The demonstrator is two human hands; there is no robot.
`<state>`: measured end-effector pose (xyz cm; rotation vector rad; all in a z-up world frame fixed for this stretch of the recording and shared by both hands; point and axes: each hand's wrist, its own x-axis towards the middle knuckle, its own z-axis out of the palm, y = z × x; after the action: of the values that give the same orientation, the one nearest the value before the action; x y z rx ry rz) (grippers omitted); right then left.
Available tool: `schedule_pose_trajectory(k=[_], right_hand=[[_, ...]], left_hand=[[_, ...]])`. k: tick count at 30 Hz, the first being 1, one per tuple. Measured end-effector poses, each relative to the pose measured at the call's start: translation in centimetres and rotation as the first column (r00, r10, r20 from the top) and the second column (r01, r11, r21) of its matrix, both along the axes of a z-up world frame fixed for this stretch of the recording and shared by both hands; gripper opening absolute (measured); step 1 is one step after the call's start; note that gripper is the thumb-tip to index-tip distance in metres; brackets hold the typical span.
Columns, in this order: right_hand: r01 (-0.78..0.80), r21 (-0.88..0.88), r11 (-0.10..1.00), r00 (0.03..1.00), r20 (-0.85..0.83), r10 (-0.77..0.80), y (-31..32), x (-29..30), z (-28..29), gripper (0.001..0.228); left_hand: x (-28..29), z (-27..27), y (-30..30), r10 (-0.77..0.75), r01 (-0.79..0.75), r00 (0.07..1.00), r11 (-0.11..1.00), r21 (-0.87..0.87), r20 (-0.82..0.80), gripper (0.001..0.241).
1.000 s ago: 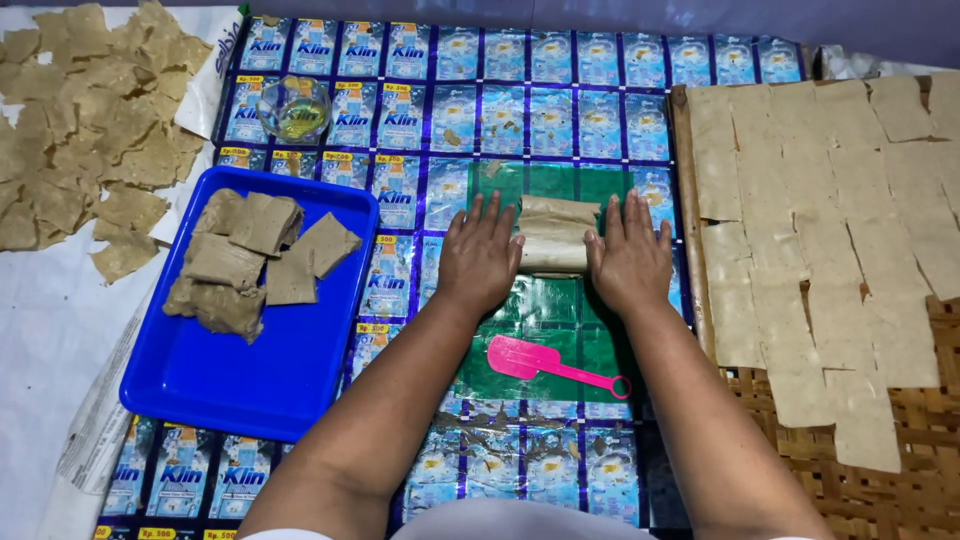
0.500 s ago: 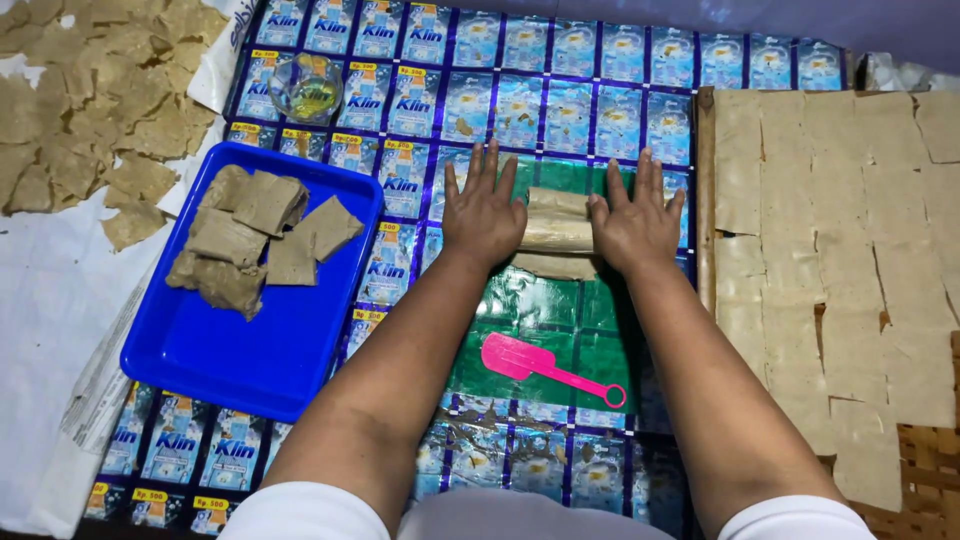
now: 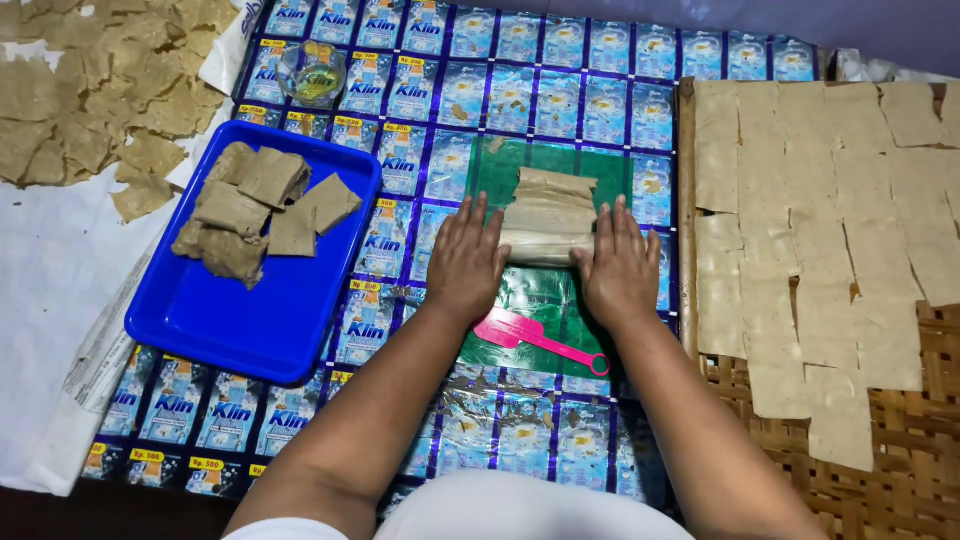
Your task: Preparing and flattening dough for snacks using a rolling pin and scraper.
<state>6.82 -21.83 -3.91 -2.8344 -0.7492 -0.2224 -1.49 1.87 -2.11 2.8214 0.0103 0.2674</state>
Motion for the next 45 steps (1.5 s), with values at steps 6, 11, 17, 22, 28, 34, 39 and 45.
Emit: schedule_pose_trajectory(k=[6, 11, 17, 22, 28, 34, 39, 45], right_hand=[[-0.036, 0.003, 0.999, 0.999, -0.018, 0.036, -1.3, -4.7, 0.5, 0.076], [-0.015, -0.012, 1.000, 0.999, -0.038, 0.015, -0.6, -0.7, -0.3, 0.078], [0.046, -0.077, 0.996, 0.987, -0.149, -0.057, 1.7, 6.2, -0.4, 0.076], [0.113, -0.144, 0.983, 0.928, -0.337, -0.156, 4.4, 10.6, 2.7, 0.068], [0.214, -0.165, 0.963, 0.891, -0.371, -0.262, 5.3, 10.7, 4.2, 0.075], [0.129, -0.182, 0.975, 0.943, -0.281, -0.178, 3.7, 5.5, 3.7, 0.073], [0.066, -0.032, 0.997, 0.990, -0.120, -0.070, 2.4, 0.9, 3.8, 0.068], [-0.039, -0.017, 0.999, 0.998, -0.053, 0.038, -0.4, -2.0, 1.4, 0.075]], left_hand=[[-3.7, -0.5, -0.7, 0.011, -0.012, 1.000, 0.999, 0.043, 0.003, 0.055], [0.0, -1.4, 0.1, 0.044, -0.047, 0.997, 0.997, 0.057, 0.057, 0.055], [6.8, -2.4, 1.9, 0.095, -0.098, 0.994, 0.993, 0.067, 0.047, 0.052], [13.0, -1.0, 3.6, 0.130, -0.115, 0.924, 0.991, 0.061, -0.360, 0.062], [12.9, 2.8, 3.1, 0.164, -0.174, 0.848, 0.984, 0.028, -0.504, 0.070], [7.2, 1.0, 2.0, 0.108, -0.113, 0.979, 0.993, -0.017, -0.173, 0.057], [2.8, 1.8, 1.2, 0.044, -0.046, 0.998, 0.998, -0.035, -0.037, 0.051], [-1.4, -0.1, 1.1, -0.061, 0.060, 0.997, 0.998, 0.018, 0.043, 0.062]])
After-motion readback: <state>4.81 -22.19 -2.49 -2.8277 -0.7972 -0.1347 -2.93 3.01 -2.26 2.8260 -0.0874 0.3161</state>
